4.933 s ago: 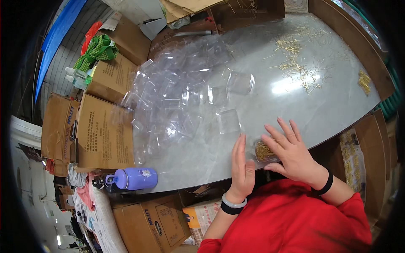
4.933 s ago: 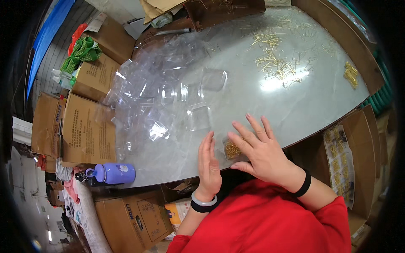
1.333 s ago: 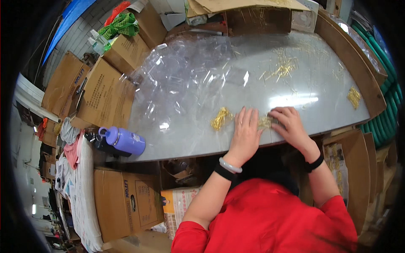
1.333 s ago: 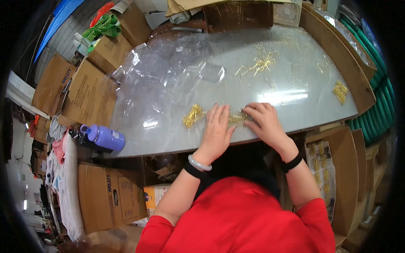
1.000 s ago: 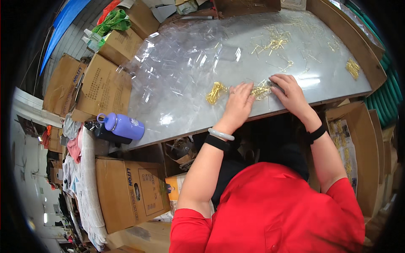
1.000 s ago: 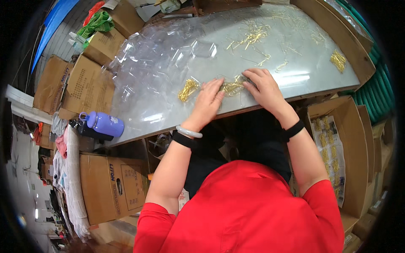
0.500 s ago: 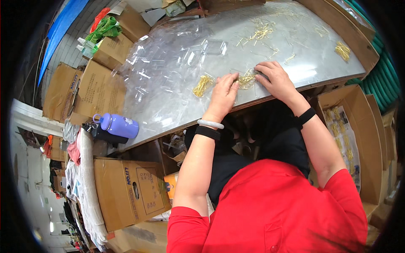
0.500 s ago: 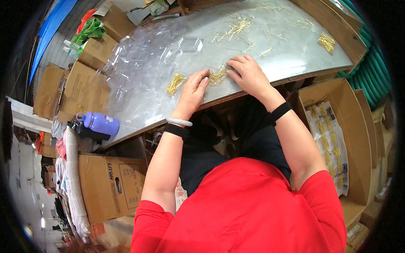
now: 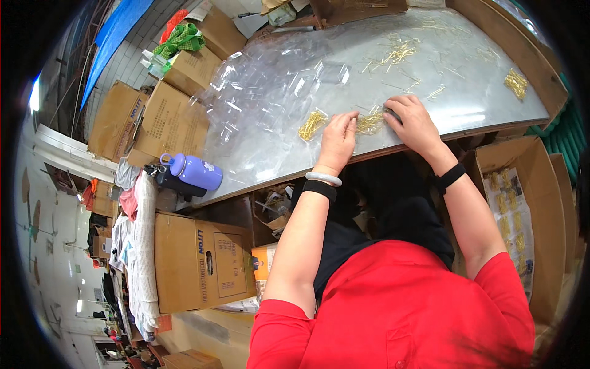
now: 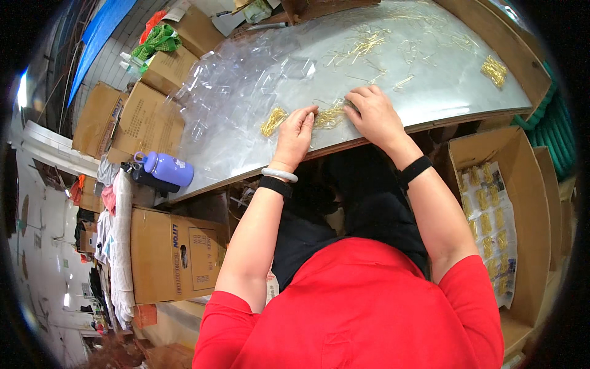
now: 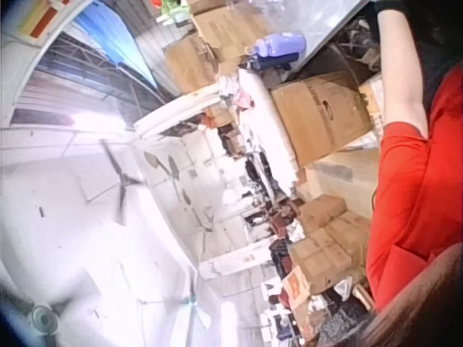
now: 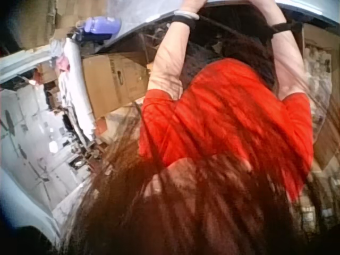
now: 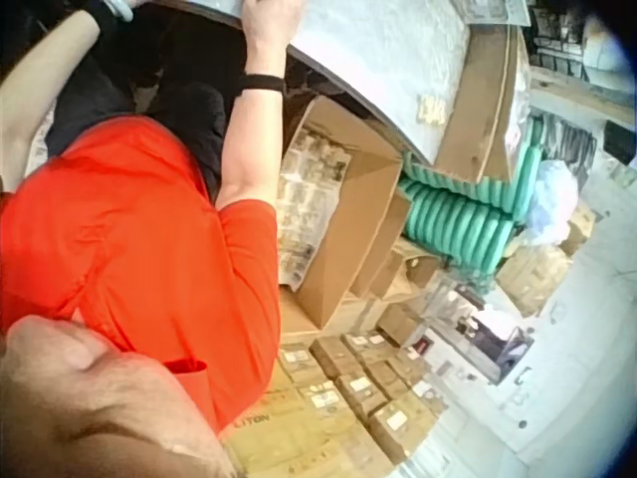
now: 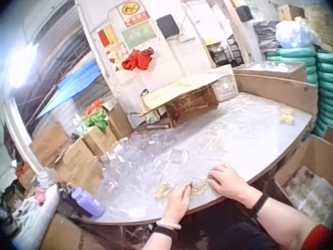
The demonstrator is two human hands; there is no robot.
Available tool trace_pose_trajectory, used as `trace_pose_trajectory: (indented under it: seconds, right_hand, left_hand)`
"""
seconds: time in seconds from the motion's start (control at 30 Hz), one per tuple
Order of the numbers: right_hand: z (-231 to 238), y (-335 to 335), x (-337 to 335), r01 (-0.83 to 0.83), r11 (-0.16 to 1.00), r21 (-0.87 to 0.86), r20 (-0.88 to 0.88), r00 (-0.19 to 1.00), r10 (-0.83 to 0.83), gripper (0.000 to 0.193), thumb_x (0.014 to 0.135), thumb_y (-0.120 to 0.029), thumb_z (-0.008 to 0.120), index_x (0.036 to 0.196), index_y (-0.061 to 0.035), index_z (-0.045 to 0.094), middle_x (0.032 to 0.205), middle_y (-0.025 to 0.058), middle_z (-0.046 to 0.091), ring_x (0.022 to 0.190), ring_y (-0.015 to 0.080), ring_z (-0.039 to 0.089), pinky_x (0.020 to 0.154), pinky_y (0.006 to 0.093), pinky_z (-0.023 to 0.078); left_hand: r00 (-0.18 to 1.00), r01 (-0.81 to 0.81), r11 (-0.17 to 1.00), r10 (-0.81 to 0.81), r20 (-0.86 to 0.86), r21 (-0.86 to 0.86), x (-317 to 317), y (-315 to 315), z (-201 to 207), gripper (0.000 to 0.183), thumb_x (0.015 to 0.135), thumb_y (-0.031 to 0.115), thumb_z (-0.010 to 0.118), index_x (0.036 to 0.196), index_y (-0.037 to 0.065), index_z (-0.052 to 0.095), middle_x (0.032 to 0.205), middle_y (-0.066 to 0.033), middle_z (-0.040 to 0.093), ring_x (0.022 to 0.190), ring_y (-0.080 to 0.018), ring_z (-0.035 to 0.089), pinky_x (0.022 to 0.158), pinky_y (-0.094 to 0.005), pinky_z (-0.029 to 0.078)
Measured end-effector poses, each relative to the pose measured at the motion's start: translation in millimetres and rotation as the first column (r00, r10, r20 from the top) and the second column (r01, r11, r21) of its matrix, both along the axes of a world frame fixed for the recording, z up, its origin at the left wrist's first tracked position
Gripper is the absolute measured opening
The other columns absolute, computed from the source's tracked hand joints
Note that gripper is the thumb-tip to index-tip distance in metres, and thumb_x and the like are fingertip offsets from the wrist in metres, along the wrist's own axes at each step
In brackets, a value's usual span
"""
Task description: The recorder is seen counting and packaging small metal pins into small plastic bags.
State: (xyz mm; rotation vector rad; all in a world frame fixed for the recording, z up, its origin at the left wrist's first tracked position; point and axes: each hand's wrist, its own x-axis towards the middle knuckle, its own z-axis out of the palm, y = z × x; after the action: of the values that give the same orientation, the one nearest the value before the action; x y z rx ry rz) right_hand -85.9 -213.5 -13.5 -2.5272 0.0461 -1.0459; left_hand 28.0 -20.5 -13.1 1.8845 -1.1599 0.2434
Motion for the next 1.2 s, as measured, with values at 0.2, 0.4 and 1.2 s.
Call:
trace_pose_trajectory:
  seconds: [0.2,0.4,1.2]
  right_hand:
    - [1,0,2,-0.001,1.0,0.015,0.041,0.999,0.0,0.026,0.093,-0.022,0.067,0.106,0.0001,0.07,0.111,0.0145,0.069,0.109,0.0346,0.059,0.096,0.0428,0.048]
    - [0,-3,1,-0.026,1.0,0.005,0.018,1.0,0.026,0.03,0.095,-0.027,0.065,0.109,-0.0006,0.069,0.111,0.0148,0.068,0.107,0.0348,0.059,0.096,0.0429,0.048]
    - [45,16,11,-0.25,0.968,0.027,-0.404,0.883,0.239,0.056,0.077,-0.026,0.083,0.127,-0.0115,0.063,0.119,0.0093,0.06,0.114,0.0321,0.052,0.101,0.0441,0.04]
  left_hand:
    - [0.999,-0.028,1.0,0.028,0.016,0.005,1,-2,0,0.021,0.101,0.011,0.057,0.115,0.0,0.069,0.105,-0.0174,0.071,0.097,-0.0296,0.069,0.086,-0.0355,0.054]
    - [0.999,-0.022,1.0,0.022,0.027,0.006,0,-3,1,0.021,0.102,0.011,0.056,0.114,-0.001,0.068,0.105,-0.0186,0.071,0.097,-0.0315,0.07,0.086,-0.0366,0.054]
    - [0.988,-0.157,0.939,0.147,0.055,0.307,-30,46,32,0.02,0.087,0.014,0.074,0.105,0.006,0.07,0.091,-0.0117,0.06,0.084,-0.0331,0.062,0.07,-0.043,0.049]
